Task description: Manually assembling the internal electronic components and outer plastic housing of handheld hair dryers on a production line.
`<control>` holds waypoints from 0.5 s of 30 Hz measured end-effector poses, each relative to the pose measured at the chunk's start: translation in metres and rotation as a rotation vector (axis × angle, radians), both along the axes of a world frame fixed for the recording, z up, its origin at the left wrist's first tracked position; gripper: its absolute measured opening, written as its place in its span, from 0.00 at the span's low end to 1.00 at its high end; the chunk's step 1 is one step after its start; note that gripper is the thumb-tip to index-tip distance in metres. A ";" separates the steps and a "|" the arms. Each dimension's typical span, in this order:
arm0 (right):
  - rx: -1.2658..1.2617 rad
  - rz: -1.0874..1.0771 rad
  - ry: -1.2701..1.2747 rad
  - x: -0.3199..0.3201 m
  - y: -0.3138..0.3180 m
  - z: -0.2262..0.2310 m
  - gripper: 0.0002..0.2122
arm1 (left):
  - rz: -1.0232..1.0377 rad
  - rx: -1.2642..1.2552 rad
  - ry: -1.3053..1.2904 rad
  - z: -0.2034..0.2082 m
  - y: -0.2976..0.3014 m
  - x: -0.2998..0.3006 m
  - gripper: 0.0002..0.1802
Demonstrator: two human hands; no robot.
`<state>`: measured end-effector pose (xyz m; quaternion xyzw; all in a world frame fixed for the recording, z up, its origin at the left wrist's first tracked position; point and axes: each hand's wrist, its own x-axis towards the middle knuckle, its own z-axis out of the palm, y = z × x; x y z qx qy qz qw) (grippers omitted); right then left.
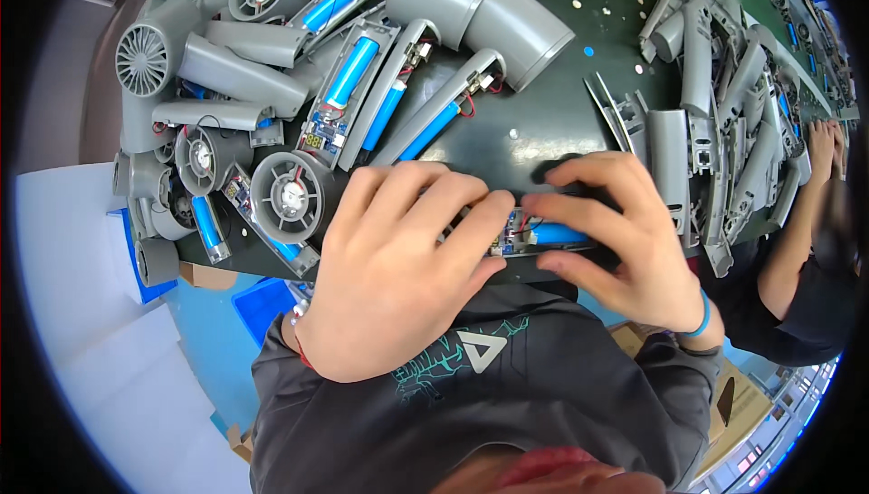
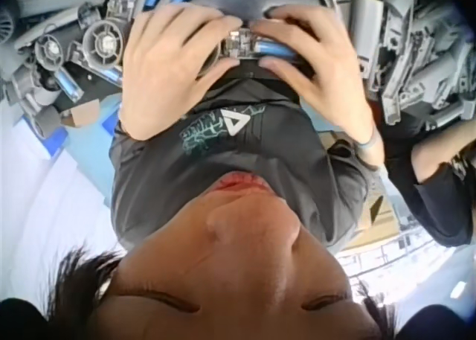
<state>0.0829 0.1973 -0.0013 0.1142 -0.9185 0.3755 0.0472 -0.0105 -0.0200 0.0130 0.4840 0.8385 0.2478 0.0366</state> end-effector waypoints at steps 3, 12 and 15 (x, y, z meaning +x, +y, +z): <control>-0.062 -0.025 0.042 0.003 -0.011 -0.013 0.19 | 0.030 -0.001 -0.040 0.000 0.001 0.003 0.30; -0.062 -0.126 0.136 0.012 -0.023 -0.029 0.14 | 0.064 0.037 -0.140 -0.004 -0.002 -0.001 0.28; -0.084 -0.157 0.146 0.013 -0.026 -0.034 0.14 | 0.046 0.041 -0.130 -0.006 -0.004 -0.003 0.28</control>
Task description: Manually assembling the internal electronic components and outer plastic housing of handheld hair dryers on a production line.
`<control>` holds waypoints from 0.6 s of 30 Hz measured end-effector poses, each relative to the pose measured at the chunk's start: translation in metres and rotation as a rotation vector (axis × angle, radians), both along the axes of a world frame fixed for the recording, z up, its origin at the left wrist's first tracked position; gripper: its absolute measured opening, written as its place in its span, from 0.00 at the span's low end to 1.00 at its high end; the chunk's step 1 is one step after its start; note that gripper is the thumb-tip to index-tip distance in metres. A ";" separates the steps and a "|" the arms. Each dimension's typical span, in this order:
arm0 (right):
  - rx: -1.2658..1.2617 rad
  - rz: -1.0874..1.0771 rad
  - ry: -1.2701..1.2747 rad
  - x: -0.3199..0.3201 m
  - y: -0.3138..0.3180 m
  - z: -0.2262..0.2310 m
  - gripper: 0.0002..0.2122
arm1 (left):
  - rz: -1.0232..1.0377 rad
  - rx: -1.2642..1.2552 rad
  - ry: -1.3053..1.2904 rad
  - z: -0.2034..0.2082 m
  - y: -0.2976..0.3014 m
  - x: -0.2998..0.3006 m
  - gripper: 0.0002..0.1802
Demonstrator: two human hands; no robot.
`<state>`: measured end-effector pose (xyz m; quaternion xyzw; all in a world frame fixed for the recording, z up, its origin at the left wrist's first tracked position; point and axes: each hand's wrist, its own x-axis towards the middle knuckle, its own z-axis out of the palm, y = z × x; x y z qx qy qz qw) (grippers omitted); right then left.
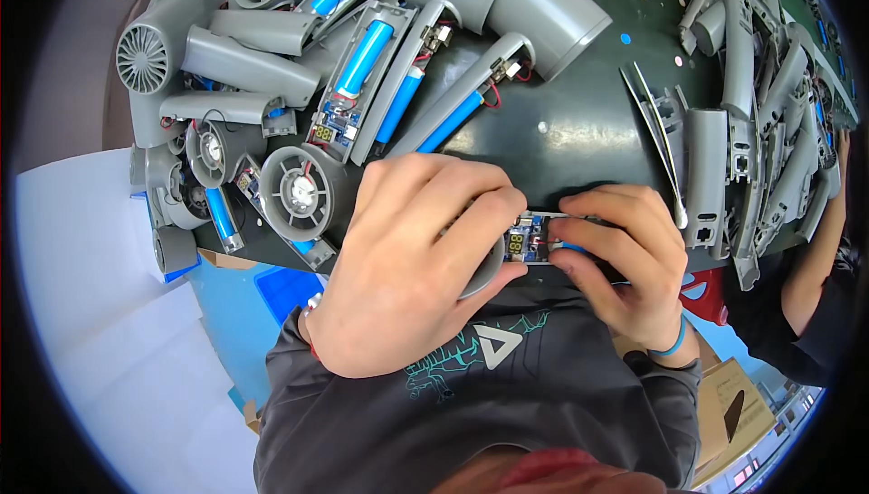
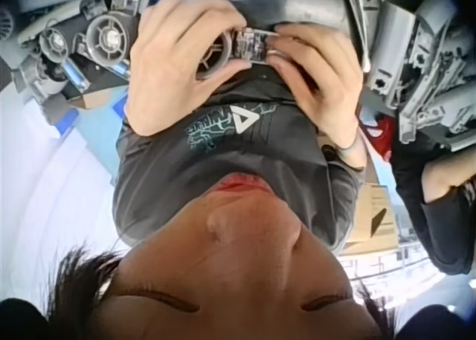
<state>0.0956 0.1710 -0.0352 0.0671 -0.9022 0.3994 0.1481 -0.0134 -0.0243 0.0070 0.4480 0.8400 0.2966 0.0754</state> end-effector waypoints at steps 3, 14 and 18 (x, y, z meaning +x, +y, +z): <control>-0.019 -0.013 0.014 0.002 0.002 0.000 0.15 | -0.004 0.007 0.017 0.001 0.004 0.002 0.27; -0.032 -0.004 0.015 0.002 0.004 -0.003 0.15 | -0.003 0.018 0.018 0.001 0.006 0.000 0.27; -0.077 -0.082 0.032 -0.007 -0.005 0.015 0.16 | -0.018 0.020 0.024 0.001 0.004 0.001 0.29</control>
